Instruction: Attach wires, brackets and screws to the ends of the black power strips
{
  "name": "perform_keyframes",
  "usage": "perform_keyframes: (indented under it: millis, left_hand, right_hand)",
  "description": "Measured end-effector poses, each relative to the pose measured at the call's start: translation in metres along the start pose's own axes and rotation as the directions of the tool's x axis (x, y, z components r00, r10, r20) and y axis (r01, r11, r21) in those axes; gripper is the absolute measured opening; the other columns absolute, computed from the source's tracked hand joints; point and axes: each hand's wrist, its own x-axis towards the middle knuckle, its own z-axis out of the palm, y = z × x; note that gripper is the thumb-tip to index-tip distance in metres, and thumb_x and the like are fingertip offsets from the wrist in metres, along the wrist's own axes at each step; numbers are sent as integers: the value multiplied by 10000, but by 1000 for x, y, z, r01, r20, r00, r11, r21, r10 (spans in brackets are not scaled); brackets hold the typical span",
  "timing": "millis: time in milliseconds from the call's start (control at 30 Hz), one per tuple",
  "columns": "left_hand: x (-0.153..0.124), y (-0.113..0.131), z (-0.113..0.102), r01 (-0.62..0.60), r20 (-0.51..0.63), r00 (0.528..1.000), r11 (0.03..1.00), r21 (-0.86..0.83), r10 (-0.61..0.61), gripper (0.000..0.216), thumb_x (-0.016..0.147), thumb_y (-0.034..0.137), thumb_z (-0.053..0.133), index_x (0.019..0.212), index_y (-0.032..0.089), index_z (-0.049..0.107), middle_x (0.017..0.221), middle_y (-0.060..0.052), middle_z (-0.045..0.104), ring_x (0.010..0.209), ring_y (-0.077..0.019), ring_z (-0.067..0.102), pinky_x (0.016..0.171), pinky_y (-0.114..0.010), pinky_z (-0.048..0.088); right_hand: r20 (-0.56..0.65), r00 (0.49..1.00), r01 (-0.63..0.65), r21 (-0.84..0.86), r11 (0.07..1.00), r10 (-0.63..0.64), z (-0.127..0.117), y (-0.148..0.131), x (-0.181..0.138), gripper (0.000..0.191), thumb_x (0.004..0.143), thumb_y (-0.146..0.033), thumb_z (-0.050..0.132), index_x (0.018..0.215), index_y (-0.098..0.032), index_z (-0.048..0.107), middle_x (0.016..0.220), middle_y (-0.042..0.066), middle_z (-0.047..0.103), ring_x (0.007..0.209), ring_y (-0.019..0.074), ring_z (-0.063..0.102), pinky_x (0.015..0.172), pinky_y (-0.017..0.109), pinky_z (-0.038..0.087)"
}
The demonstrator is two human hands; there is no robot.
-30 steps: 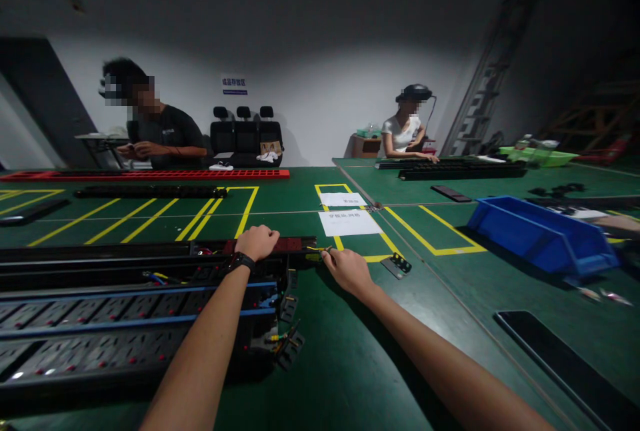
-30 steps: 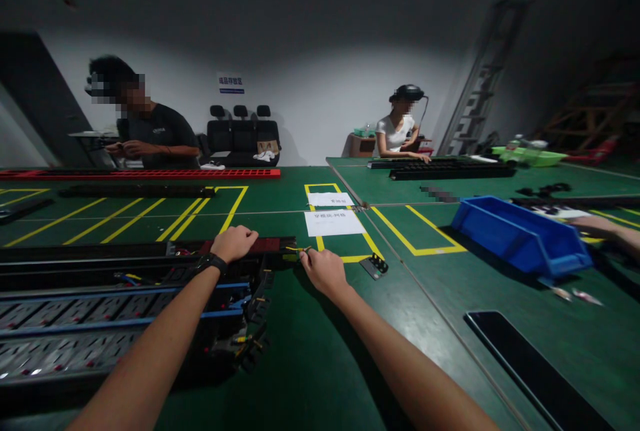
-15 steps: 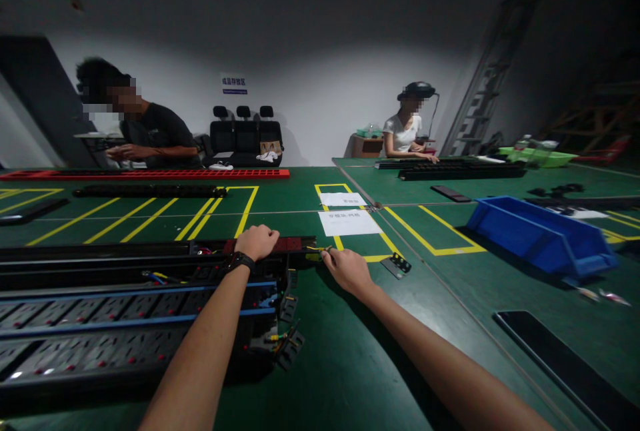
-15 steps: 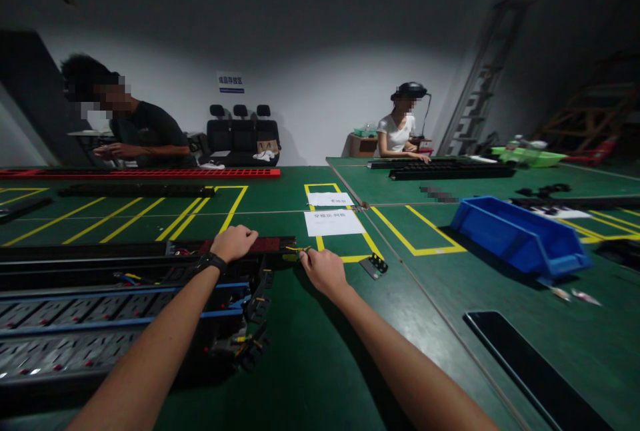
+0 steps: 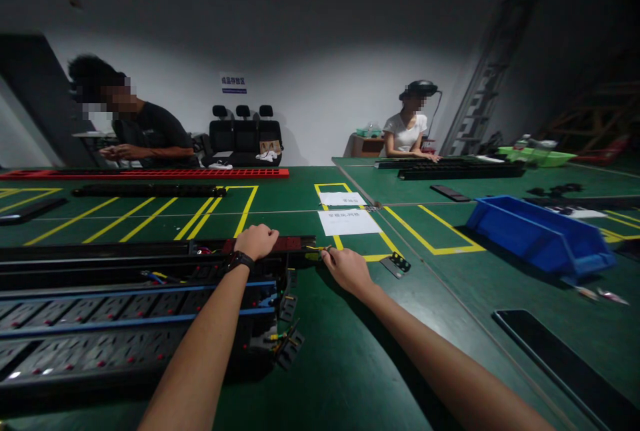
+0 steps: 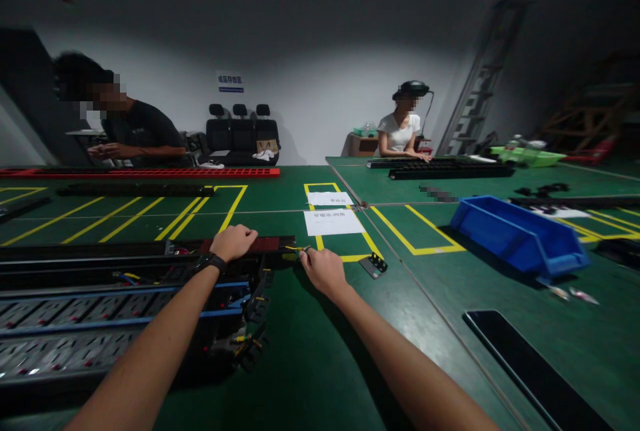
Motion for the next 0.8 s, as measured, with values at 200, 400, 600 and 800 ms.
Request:
perform_keyframes:
  millis: [200,400,600,800]
  left_hand:
    - [0,0,0,-2,-2,1000,1000,-5,2,551,1008,456,360,1030,214,854,1109,-178,823,1060,-351,776,881,-406,599]
    - [0,-1,0,1,-2,1000,1000,-10,-1,546,1006,462,367,1022,219,856,1105,-169,825,1047,-335,778,884,-390,594]
    - [0,-1,0,-3,-5,1000,1000,-11,3,545,1006,462,366,1006,221,855,1099,-166,826,1039,-338,780,867,-388,595]
    - [0,0,0,-1,-5,1000,1000,-6,1,542,1008,464,370,1015,228,858,1100,-163,828,1052,-344,780,873,-399,597]
  right_hand:
    - [-3,1000,6,-2,1000,-6,1,1,0,502,1147,-485,355,1046,-220,769,984,113,816,882,241,779,678,281,428]
    - [-17,1000,11,-7,1000,-11,4,1,1,502,1146,-485,361,1041,-218,773,975,113,816,869,241,774,668,283,421]
    - [-31,999,21,-20,1000,-21,4,2,1,502,1148,-480,364,997,-218,764,955,109,816,848,240,775,643,281,395]
    - [-22,1000,15,-12,1000,-15,3,1,1,502,1148,-485,364,1018,-214,767,964,111,816,861,233,778,654,270,401]
